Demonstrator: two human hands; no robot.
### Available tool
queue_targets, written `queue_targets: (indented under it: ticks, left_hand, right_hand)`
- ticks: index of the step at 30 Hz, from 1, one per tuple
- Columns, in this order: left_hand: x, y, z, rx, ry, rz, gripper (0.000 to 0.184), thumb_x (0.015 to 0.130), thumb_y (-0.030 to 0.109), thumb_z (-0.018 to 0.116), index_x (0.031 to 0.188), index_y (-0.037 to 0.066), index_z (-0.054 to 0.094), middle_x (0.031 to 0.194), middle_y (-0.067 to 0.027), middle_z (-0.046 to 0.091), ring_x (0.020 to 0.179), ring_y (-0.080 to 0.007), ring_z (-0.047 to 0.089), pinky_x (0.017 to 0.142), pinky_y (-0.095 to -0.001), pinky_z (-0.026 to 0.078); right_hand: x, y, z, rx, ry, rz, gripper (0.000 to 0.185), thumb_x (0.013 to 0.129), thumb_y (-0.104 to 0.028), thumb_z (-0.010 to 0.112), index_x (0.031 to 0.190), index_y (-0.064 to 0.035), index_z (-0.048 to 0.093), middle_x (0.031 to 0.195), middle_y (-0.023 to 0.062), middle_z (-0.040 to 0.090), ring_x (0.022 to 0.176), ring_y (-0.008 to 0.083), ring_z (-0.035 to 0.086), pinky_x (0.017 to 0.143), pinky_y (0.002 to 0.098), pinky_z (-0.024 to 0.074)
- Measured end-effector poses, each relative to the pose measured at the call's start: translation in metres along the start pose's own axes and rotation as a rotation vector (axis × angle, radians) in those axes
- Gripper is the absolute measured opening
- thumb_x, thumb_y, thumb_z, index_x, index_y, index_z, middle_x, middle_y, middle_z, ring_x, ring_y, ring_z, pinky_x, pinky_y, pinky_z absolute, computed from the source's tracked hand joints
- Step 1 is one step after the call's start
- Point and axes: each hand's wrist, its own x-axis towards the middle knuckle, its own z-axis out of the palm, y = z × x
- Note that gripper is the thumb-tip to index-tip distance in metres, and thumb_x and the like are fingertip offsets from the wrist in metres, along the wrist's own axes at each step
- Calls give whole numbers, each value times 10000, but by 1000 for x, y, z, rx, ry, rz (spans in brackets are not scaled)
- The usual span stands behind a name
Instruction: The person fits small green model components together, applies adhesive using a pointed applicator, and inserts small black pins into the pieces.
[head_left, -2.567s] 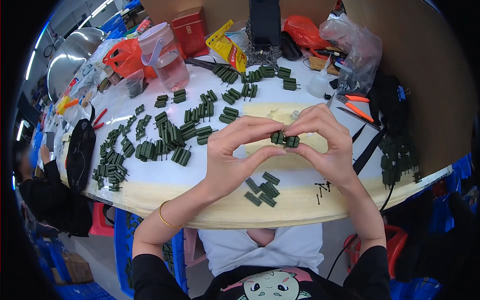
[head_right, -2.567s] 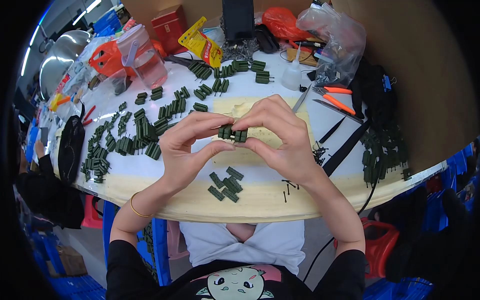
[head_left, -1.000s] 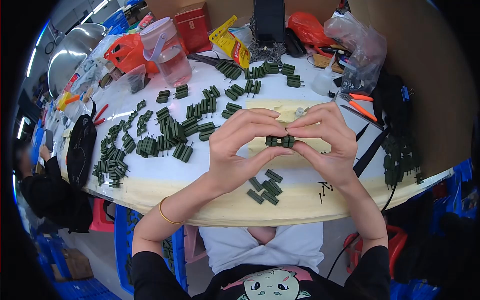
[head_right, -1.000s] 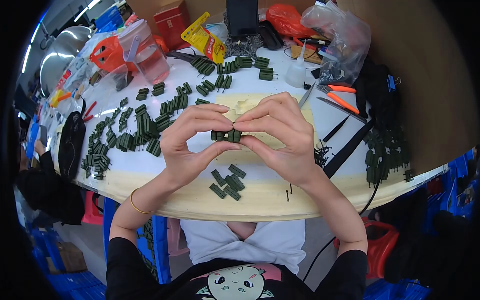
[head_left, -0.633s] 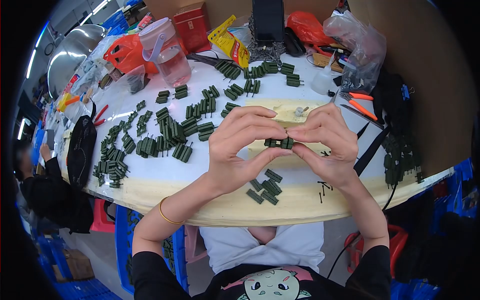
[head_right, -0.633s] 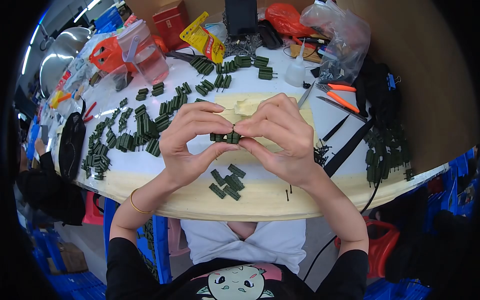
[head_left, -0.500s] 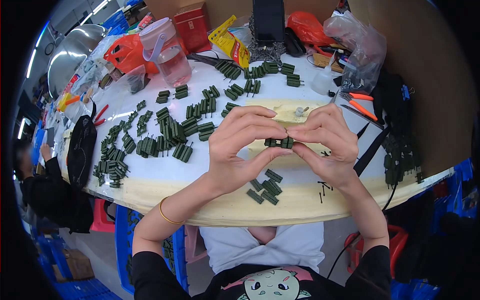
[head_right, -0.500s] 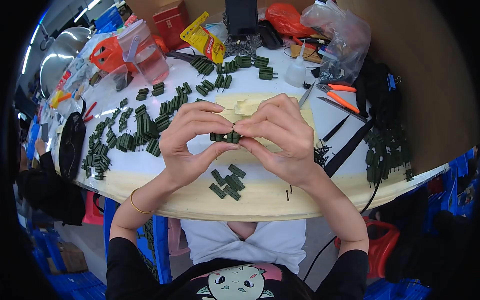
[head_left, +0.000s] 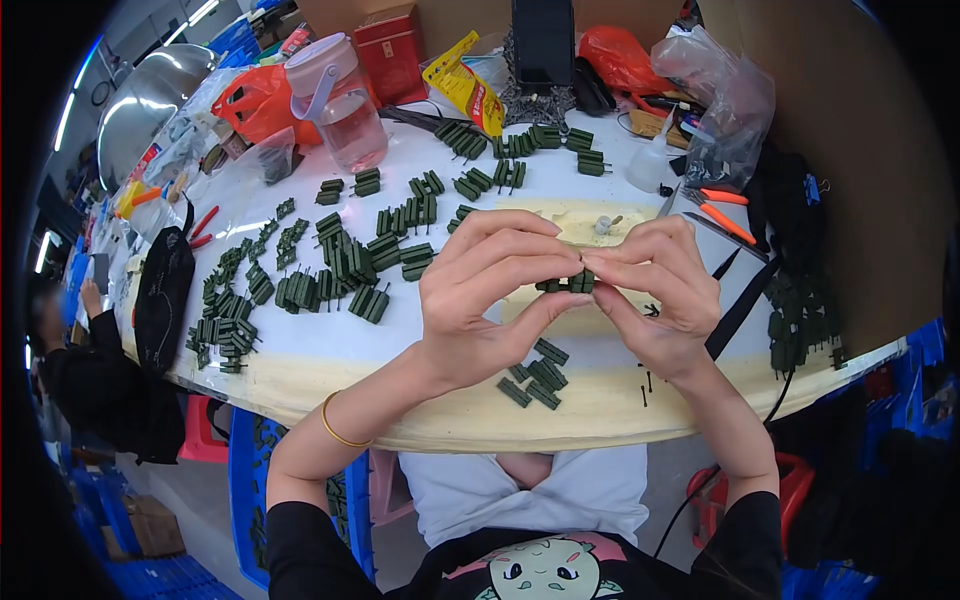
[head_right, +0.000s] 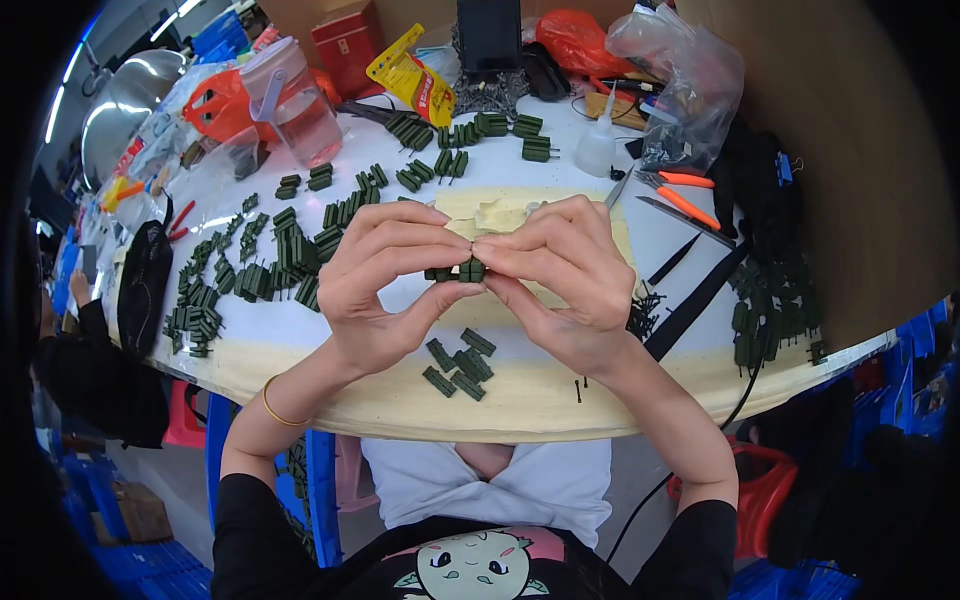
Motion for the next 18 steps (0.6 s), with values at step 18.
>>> queue_targets:
  ticks: [18]
  left_hand:
    - [14, -6, -1, -25, 9, -33, 304, 648, -39, 752, 935, 51, 708, 944, -40, 683, 917, -216, 607, 797, -315, 507]
  right_hand:
    - [4, 3, 4, 30, 61, 91, 321, 642, 47, 762, 934, -83, 743, 917, 1, 689, 896, 178, 529, 822, 291, 448]
